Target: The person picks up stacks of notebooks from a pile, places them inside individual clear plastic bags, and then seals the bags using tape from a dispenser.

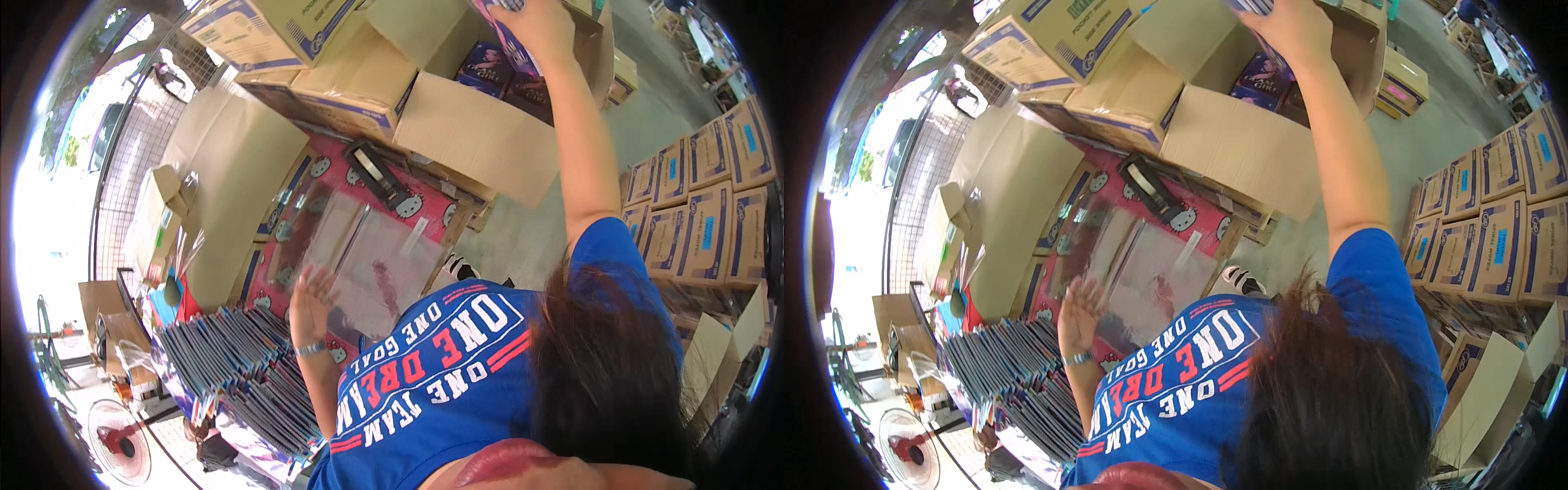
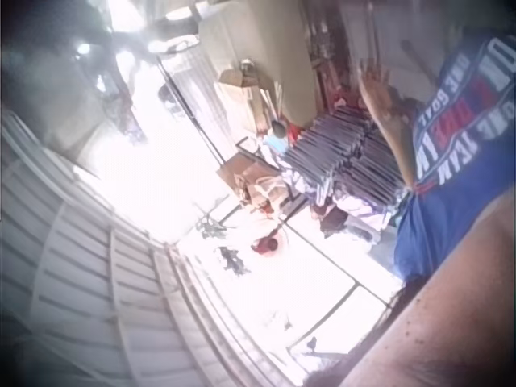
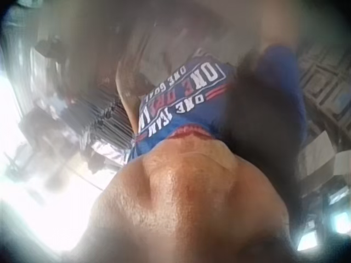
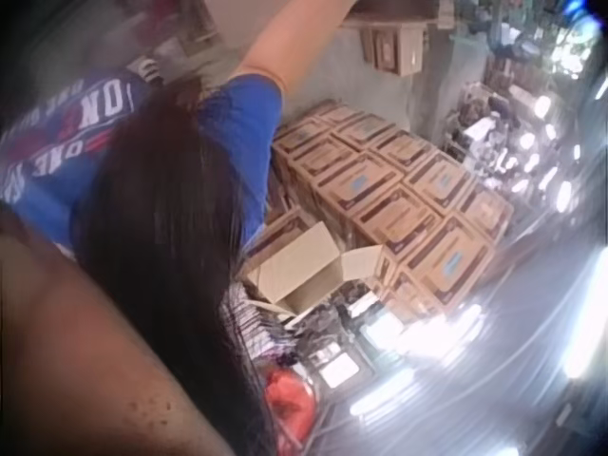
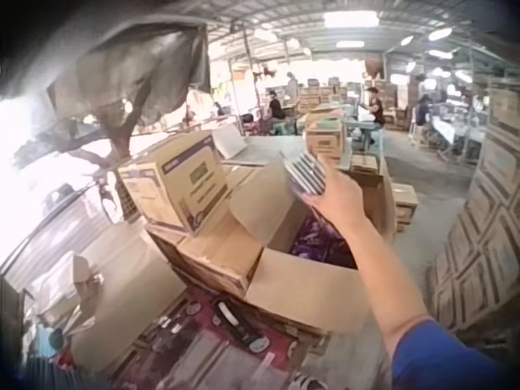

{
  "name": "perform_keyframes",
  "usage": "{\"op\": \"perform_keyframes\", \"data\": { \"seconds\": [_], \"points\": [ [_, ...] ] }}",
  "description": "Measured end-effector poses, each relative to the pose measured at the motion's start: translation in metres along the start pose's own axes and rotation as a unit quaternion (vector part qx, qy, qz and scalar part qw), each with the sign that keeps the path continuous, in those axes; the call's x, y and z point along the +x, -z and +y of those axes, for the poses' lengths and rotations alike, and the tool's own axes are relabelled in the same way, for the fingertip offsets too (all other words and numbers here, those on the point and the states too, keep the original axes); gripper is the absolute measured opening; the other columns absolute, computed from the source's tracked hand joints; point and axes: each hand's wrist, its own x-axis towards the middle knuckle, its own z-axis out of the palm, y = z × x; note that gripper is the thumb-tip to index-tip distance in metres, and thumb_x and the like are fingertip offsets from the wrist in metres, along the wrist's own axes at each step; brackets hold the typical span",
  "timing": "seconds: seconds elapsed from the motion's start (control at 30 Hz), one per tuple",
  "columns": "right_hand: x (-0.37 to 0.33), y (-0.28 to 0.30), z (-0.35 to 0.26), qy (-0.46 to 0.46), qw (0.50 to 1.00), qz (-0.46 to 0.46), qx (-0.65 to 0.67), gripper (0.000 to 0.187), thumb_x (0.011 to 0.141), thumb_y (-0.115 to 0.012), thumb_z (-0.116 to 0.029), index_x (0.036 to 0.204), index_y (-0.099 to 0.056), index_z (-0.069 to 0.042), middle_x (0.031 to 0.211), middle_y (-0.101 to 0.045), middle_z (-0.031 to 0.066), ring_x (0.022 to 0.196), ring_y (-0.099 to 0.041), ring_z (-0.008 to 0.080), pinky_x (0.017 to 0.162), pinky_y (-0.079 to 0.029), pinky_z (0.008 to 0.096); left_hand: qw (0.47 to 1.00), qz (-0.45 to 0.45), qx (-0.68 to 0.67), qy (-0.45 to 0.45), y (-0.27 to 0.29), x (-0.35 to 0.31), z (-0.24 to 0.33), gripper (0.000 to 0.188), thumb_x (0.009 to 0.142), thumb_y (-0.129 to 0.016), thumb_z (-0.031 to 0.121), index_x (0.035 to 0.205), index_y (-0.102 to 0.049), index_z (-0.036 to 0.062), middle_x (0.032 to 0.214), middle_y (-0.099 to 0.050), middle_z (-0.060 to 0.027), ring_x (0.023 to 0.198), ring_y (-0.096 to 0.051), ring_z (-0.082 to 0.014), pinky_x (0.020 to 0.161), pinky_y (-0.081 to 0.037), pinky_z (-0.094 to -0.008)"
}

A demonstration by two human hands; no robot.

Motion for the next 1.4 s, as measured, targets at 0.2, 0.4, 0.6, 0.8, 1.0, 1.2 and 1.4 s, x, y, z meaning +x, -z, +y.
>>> {"op": "perform_keyframes", "data": {
  "seconds": [0.2, 0.4, 0.6, 0.8, 1.0, 1.2, 1.4],
  "points": [
    [-0.011, -0.087, 0.103, -0.173, 0.969, -0.135, -0.111, 0.070, 0.072, -0.073, -0.043, 0.127, -0.048, -0.007, 0.111, -0.065, 0.0181, 0.100, -0.063, 0.0366, 0.085, -0.051, 0.0448, 0.996, 0.067, -0.027, 0.048, 0.012, -0.003, -0.026, 0.054, 0.096, -0.044, 0.044, 0.138, -0.039, 0.0116, 0.134, -0.049, -0.0118, 0.118, -0.048, -0.0270, 0.095, -0.041, -0.0448],
    [-0.055, -0.162, 0.231, -0.262, 0.914, -0.276, -0.139, 0.071, 0.075, -0.071, -0.045, 0.127, -0.050, -0.001, 0.124, -0.057, 0.0218, 0.117, -0.055, 0.0347, 0.096, -0.045, 0.0451, 0.997, 0.055, -0.037, 0.035, -0.010, 0.012, -0.034, 0.051, 0.097, -0.046, 0.037, 0.137, -0.039, 0.0067, 0.128, -0.053, -0.0136, 0.113, -0.053, -0.0263, 0.091, -0.043, -0.0410],
    [-0.027, -0.151, 0.130, -0.153, 0.964, -0.216, -0.022, 0.056, 0.079, -0.063, -0.043, 0.121, -0.059, -0.006, 0.119, -0.061, 0.0205, 0.113, -0.057, 0.0326, 0.096, -0.045, 0.0392, 0.969, 0.154, 0.110, -0.159, -0.032, -0.029, 0.020, 0.037, 0.097, -0.048, 0.024, 0.127, -0.050, 0.0017, 0.119, -0.060, -0.0131, 0.104, -0.060, -0.0248, 0.088, -0.046, -0.0364],
    [-0.072, -0.159, -0.014, -0.015, 0.958, -0.141, 0.250, 0.026, 0.089, -0.061, -0.024, 0.105, -0.066, -0.004, 0.093, -0.070, 0.0103, 0.089, -0.066, 0.0198, 0.081, -0.050, 0.0301, 0.565, 0.496, 0.349, -0.559, -0.030, -0.195, 0.123, 0.029, 0.095, -0.046, 0.014, 0.114, -0.060, -0.0024, 0.108, -0.064, -0.0158, 0.102, -0.061, -0.0223, 0.091, -0.048, -0.0351],
    [-0.184, -0.161, -0.161, 0.207, 0.838, -0.321, 0.390, 0.020, 0.087, -0.063, -0.018, 0.097, -0.066, -0.001, 0.092, -0.067, 0.0121, 0.087, -0.064, 0.0249, 0.078, -0.049, 0.0329, 0.411, 0.765, 0.332, -0.368, 0.130, -0.389, 0.100, 0.028, 0.093, -0.049, 0.019, 0.110, -0.064, 0.0016, 0.105, -0.065, -0.0097, 0.100, -0.059, -0.0198, 0.088, -0.044, -0.0329],
    [-0.255, -0.174, -0.226, 0.295, 0.709, -0.424, 0.481, 0.020, 0.085, -0.064, -0.016, 0.097, -0.066, -0.001, 0.097, -0.066, 0.0150, 0.092, -0.062, 0.0305, 0.081, -0.048, 0.0356, 0.679, 0.646, -0.200, -0.285, 0.300, -0.594, -0.102, 0.026, 0.087, -0.063, 0.039, 0.077, -0.054, 0.0168, 0.061, -0.051, 0.0001, 0.044, -0.044, -0.0197, 0.039, -0.036, -0.0364],
    [-0.230, -0.168, -0.184, 0.287, 0.748, -0.495, 0.336, 0.023, 0.087, -0.063, -0.016, 0.105, -0.065, -0.002, 0.100, -0.066, 0.0136, 0.093, -0.063, 0.0254, 0.084, -0.047, 0.0326, 0.646, 0.550, -0.526, -0.064, 0.273, -0.291, -0.280, 0.107, 0.076, -0.068, 0.056, 0.149, -0.005, 0.0090, 0.152, -0.015, -0.0211, 0.138, -0.022, -0.0394, 0.108, -0.028, -0.0544]
  ]
}}
